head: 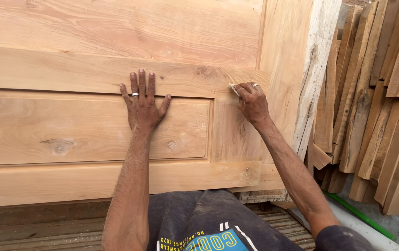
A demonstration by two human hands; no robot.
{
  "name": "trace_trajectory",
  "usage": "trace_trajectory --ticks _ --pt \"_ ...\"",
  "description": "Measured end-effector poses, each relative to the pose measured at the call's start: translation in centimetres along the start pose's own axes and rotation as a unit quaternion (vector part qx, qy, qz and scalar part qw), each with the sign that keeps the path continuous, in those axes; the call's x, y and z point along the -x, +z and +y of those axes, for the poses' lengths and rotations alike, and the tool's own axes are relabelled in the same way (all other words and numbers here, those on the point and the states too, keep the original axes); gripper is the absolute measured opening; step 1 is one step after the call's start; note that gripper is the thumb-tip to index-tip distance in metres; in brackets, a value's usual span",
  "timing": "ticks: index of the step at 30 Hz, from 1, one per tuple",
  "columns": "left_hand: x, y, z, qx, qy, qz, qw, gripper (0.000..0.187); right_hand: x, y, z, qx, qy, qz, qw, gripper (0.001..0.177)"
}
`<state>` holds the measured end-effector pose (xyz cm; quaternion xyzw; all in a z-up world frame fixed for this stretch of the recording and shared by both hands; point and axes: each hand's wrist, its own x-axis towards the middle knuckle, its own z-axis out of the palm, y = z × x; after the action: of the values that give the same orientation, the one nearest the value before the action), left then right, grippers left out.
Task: The person applies wood filler to a wooden door using a small putty knife, smoothing the filler into the grooves and joints. The person repeatedly scoops filler from a board and spreads it across the door surface.
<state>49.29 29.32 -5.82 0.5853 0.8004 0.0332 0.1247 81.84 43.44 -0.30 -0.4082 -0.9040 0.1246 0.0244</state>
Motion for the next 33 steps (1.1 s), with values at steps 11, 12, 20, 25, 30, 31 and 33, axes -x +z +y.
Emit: trace_trajectory --ticks 11,12,20,25,30,31,33 --pt "1.0 0.2 0.0 0.041 -0.014 -0.042 0.998 0.088 3.3 -2.3 3.6 -0.375 0.319 0.082 0.867 0.010" --pt "1.0 0.2 0.0 0.043 -0.012 -0.044 0.998 0.088 3.7 -2.5 4.4 -0.437 0.348 0.104 0.823 0.021" --pt "0.5 0.0 -0.1 0.056 -0.020 -0.051 0.997 0.088 0.1 -1.0 3.4 0.029 0.027 0.135 0.990 0.043" --pt "0.1 -0.2 -0.1 0.031 -0.011 -0.033 0.999 0.088 -0.1 -0.5 0.7 0.022 0.031 0.099 0.994 0.037" --pt "0.6 0.5 -0.2 0.012 -0.010 -0.030 0.999 0.090 -1.2 -2.4 4.2 0.003 0.194 0.143 0.970 0.015" --pt "0.6 0.7 -0.3 0.010 -0.013 -0.030 0.999 0.089 -2.6 -2.1 4.7 0.015 0.199 0.138 0.970 0.013" --pt "1.5 0.9 -0.2 0.011 -0.005 -0.048 0.999 0.089 -2.6 -1.3 4.5 0.043 0.231 0.119 0.965 0.011"
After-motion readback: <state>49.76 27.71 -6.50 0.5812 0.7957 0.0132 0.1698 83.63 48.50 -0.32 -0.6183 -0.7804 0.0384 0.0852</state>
